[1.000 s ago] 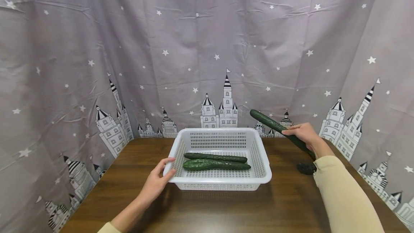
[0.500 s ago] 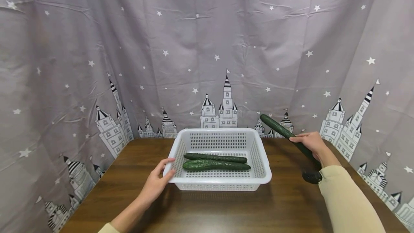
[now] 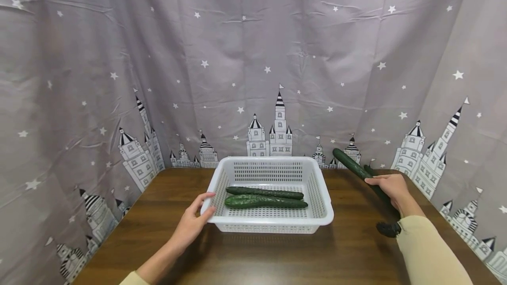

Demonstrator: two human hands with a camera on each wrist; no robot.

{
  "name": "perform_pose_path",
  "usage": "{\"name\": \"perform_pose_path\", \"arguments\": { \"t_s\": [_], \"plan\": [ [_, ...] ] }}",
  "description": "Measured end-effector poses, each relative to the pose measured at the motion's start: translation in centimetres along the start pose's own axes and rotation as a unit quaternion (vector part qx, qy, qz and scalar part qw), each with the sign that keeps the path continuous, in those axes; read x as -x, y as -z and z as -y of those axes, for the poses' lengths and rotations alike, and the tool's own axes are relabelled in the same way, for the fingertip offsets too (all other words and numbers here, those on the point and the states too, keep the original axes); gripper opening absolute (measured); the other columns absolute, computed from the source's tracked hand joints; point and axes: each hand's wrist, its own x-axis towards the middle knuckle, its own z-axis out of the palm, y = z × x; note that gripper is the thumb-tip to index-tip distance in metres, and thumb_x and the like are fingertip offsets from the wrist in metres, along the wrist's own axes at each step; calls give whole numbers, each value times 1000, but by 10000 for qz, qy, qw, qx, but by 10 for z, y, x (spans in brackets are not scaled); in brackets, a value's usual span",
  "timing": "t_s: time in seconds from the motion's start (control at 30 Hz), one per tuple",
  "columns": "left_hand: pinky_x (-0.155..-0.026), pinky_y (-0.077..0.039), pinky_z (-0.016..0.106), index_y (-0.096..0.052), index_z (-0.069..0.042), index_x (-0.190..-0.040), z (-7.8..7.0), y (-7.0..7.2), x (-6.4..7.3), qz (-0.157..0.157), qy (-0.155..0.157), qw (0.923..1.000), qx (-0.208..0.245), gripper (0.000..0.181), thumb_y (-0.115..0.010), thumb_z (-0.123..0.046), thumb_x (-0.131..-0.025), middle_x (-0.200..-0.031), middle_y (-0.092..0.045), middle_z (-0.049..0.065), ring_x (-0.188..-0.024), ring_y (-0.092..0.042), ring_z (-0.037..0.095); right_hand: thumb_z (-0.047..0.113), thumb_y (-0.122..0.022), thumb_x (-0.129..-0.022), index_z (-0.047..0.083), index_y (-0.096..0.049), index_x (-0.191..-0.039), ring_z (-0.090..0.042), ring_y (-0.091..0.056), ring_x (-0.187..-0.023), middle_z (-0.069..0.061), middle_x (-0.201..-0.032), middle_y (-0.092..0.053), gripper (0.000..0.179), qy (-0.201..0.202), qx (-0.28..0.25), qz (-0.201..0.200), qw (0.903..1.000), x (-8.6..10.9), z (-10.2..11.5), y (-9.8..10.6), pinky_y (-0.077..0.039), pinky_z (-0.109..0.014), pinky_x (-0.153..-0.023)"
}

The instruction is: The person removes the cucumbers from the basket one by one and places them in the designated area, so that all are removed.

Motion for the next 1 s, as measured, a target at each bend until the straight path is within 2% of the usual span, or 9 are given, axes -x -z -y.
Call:
{"name": "perform_pose_path", "arguments": {
  "t_s": [0.27,0.37,0.63,0.83,1.0],
  "plan": [
    [-77,-46,32,-59,-25,-133,-1,-1,0,32,-39,10000,25,40,-69,-24,-95,-106,-67,10,-98,-59,20,52,-69,-91,-13,-49,-138,-58,-31,-136,-37,-152,-31,82,-403,-47,-278,9988,6,-13,0,-35,-63,-108],
    [-77,-46,32,-59,-24,-133,-2,0,1,46,-47,10000,55,40,-69,-24,-95,-106,-67,10,-98,-59,20,52,-71,-89,-15,-50,-136,-58,-32,-135,-38,-152,-31,84,-450,-41,-385,9982,7,-14,-1,-35,-63,-107],
    [-78,-46,33,-58,-23,-134,-4,0,3,64,12,9999,128,40,-68,-23,-96,-107,-66,11,-99,-59,21,39,-73,-89,-9,-67,-118,-60,-33,-129,-37,-144,-43,57,-363,509,-742,9953,11,-7,-14,-37,-63,-104],
    [-80,-46,34,-58,-23,-134,-2,-1,2,56,-9,10000,64,40,-68,-22,-96,-107,-66,11,-100,-59,22,41,-74,-85,-11,-71,-112,-61,-44,-119,-41,-137,-46,58,-740,1000,-996,9872,16,-1,-20,-46,-62,-92],
    [-80,-47,35,-58,-24,-135,0,0,1,30,52,10000,71,40,-68,-21,-96,-108,-66,11,-101,-59,23,42,-72,-86,-13,-69,-111,-53,-57,-98,-41,-124,-56,61,-917,1164,-1175,9820,16,1,-23,-53,-51,-66]
  ]
}}
